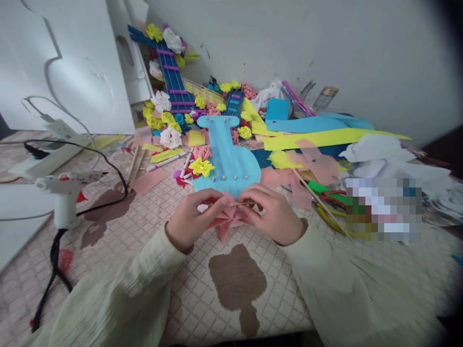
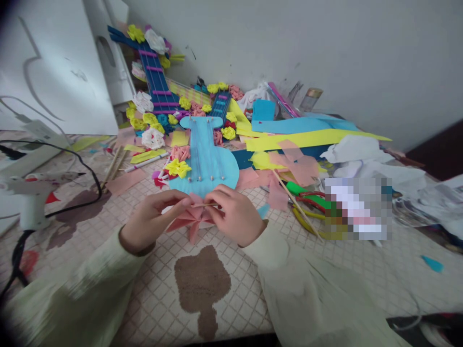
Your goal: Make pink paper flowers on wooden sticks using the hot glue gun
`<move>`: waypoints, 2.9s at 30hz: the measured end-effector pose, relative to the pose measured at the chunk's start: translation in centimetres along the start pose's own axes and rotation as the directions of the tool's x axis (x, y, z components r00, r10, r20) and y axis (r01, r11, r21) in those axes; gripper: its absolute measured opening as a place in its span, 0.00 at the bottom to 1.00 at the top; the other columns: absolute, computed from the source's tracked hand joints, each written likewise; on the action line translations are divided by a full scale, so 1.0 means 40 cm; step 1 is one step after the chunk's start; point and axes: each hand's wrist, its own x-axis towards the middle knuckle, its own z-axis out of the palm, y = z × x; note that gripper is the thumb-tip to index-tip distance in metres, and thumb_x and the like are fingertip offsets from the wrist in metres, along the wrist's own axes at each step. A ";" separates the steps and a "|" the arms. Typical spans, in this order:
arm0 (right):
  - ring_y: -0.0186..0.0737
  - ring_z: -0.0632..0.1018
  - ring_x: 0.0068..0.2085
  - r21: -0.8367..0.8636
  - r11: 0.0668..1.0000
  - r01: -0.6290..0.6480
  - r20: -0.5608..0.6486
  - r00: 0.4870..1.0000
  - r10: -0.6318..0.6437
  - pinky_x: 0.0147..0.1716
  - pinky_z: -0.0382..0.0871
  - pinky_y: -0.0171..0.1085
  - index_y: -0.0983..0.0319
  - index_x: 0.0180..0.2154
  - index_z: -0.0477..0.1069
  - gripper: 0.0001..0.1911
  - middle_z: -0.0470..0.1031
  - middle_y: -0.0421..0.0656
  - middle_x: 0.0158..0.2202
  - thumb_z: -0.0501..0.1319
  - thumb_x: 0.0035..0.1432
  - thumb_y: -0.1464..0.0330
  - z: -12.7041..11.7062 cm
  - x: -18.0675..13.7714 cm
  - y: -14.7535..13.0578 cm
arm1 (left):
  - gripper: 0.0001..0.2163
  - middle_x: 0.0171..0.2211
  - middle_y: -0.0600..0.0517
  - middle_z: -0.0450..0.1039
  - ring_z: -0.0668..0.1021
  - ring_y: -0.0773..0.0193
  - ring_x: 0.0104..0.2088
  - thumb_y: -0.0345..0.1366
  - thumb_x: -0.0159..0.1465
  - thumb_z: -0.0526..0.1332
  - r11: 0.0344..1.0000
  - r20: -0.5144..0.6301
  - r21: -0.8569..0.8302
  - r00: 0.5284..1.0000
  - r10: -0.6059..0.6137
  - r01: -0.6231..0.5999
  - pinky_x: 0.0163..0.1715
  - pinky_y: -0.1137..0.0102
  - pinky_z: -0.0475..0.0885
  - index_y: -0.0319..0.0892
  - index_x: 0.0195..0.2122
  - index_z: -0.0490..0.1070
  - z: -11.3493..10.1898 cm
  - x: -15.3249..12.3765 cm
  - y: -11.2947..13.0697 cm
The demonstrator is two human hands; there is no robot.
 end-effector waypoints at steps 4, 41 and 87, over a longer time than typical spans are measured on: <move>0.36 0.70 0.33 -0.021 1.000 0.008 -0.004 1.000 -0.008 0.32 0.63 0.34 0.62 0.32 0.66 0.05 0.69 0.43 0.32 0.53 0.55 0.74 0.004 -0.005 -0.003 | 0.05 0.30 0.50 0.76 0.76 0.65 0.31 0.34 0.56 0.58 0.997 -0.021 0.072 0.999 0.035 -0.033 0.33 0.71 0.72 0.38 0.29 0.72 0.005 -0.002 -0.004; 0.32 0.70 0.28 0.129 0.991 -0.039 0.011 0.999 0.038 0.28 0.64 0.33 0.62 0.29 0.72 0.09 0.70 0.41 0.28 0.56 0.56 0.66 0.009 0.000 -0.004 | 0.05 0.27 0.50 0.74 0.74 0.63 0.30 0.34 0.56 0.58 0.847 0.054 0.428 0.944 0.325 -0.316 0.31 0.69 0.69 0.39 0.30 0.71 0.014 -0.011 -0.016; 0.31 0.69 0.29 0.139 0.990 0.003 0.037 0.999 -0.008 0.27 0.64 0.31 0.64 0.30 0.67 0.02 0.68 0.41 0.28 0.57 0.54 0.71 0.002 0.005 -0.003 | 0.04 0.30 0.50 0.73 0.75 0.64 0.31 0.34 0.55 0.61 0.971 0.011 0.148 0.982 0.187 -0.187 0.33 0.70 0.70 0.40 0.31 0.71 -0.009 -0.004 -0.010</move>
